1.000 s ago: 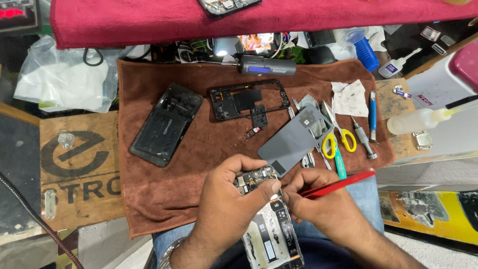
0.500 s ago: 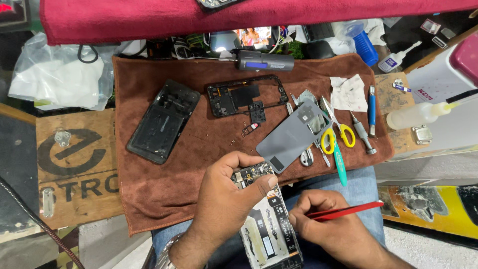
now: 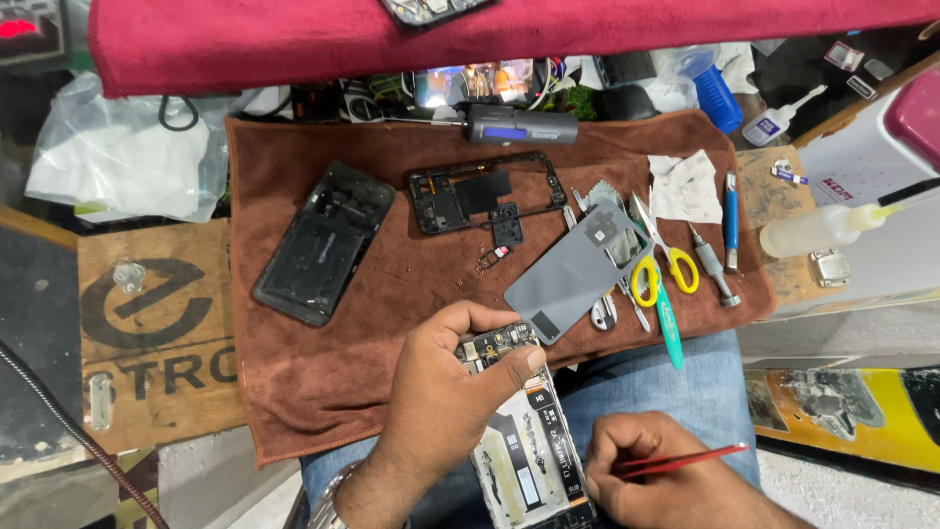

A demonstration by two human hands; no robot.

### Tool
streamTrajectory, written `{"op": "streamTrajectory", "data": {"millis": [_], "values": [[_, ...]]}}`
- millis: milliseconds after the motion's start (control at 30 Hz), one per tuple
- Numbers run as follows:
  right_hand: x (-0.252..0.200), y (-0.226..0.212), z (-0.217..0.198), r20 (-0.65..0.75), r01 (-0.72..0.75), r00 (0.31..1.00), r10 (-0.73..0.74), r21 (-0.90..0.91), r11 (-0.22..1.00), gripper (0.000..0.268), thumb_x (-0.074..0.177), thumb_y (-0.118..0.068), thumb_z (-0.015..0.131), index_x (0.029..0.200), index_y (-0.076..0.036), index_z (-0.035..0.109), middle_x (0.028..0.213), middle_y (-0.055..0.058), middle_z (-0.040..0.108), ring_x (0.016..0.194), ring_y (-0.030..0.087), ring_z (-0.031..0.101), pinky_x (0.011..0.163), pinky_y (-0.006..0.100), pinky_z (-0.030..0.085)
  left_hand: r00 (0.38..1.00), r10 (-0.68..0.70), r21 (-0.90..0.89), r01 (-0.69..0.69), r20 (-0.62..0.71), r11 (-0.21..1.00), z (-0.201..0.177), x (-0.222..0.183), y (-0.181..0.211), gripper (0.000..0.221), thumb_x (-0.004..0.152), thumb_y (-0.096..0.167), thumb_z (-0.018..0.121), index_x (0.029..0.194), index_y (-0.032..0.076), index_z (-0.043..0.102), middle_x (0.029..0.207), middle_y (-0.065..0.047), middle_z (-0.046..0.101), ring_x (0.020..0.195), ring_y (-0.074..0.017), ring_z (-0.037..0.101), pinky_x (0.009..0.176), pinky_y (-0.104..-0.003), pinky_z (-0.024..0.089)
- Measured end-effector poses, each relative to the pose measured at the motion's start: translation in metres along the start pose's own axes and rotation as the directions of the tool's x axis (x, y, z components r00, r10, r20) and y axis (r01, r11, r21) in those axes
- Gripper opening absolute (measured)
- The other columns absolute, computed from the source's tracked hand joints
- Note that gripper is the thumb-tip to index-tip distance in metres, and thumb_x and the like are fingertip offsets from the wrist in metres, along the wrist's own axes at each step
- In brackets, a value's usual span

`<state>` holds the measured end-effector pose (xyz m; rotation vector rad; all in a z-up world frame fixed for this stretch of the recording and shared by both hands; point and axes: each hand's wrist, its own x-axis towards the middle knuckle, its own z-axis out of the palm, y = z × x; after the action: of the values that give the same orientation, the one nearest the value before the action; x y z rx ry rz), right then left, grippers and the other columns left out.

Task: The person disassembles a smartphone, removes the motherboard, and uses a red plastic tool to pry and adjust components on the circuit board. They then reassemble the phone by placing the motherboard back into the chassis and connecting the battery.

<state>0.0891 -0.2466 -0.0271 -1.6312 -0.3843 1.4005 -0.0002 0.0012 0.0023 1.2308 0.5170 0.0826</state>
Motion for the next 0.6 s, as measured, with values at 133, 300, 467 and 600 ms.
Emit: {"op": "streamTrajectory", "data": {"millis": [133, 300, 467, 600], "values": [[0.002, -0.001, -0.003, 0.030, -0.036, 0.999, 0.038, -0.055, 0.998, 0.019, 0.083, 0.005, 0.074, 0.071, -0.002, 0.061, 0.063, 0.000, 0.059, 0.061, 0.007, 0.053, 0.055, 0.026, 0.042, 0.999, 0.046, -0.019, -0.047, -0.017, 0.999, -0.002, 0.000, -0.001, 0.040, 0.081, 0.017, 0.082, 0.113, -0.001, 0.064, 0.083, -0.005, 0.076, 0.071, -0.0057, 0.071, 0.062, -0.022, 0.059], [0.008, -0.008, -0.025, 0.117, 0.066, 0.991, -0.061, -0.046, 0.997, 0.024, 0.081, 0.007, 0.071, 0.101, -0.003, 0.063, 0.083, -0.001, 0.066, 0.078, 0.007, 0.061, 0.069, 0.023, 0.051, 0.991, 0.103, -0.167, -0.088, 0.086, 0.982, -0.005, 0.002, -0.008, 0.042, 0.085, 0.011, 0.079, 0.119, -0.003, 0.058, 0.094, -0.007, 0.073, 0.082, -0.0072, 0.068, 0.072, -0.025, 0.059], [0.026, -0.035, -0.074, -0.214, 0.164, 0.960, -0.178, -0.083, 0.983, 0.042, 0.081, 0.000, 0.066, 0.122, -0.004, 0.058, 0.094, 0.007, 0.077, 0.080, 0.016, 0.071, 0.071, 0.032, 0.059, 0.970, 0.055, -0.424, 0.052, 0.236, 0.904, -0.002, 0.004, -0.017, 0.057, 0.084, 0.006, 0.075, 0.135, 0.007, 0.048, 0.103, -0.008, 0.070, 0.091, -0.0115, 0.067, 0.082, -0.029, 0.058], [0.052, -0.052, -0.119, -0.538, 0.008, 0.822, -0.185, -0.314, 0.949, 0.034, 0.087, -0.014, 0.070, 0.119, -0.006, 0.062, 0.081, 0.010, 0.075, 0.069, 0.021, 0.069, 0.060, 0.041, 0.053, 0.918, 0.002, -0.496, 0.212, 0.397, 0.842, 0.005, 0.005, -0.032, 0.063, 0.084, 0.003, 0.072, 0.140, 0.009, 0.046, 0.116, -0.008, 0.069, 0.104, -0.0150, 0.068, 0.095, -0.033, 0.055]]}}
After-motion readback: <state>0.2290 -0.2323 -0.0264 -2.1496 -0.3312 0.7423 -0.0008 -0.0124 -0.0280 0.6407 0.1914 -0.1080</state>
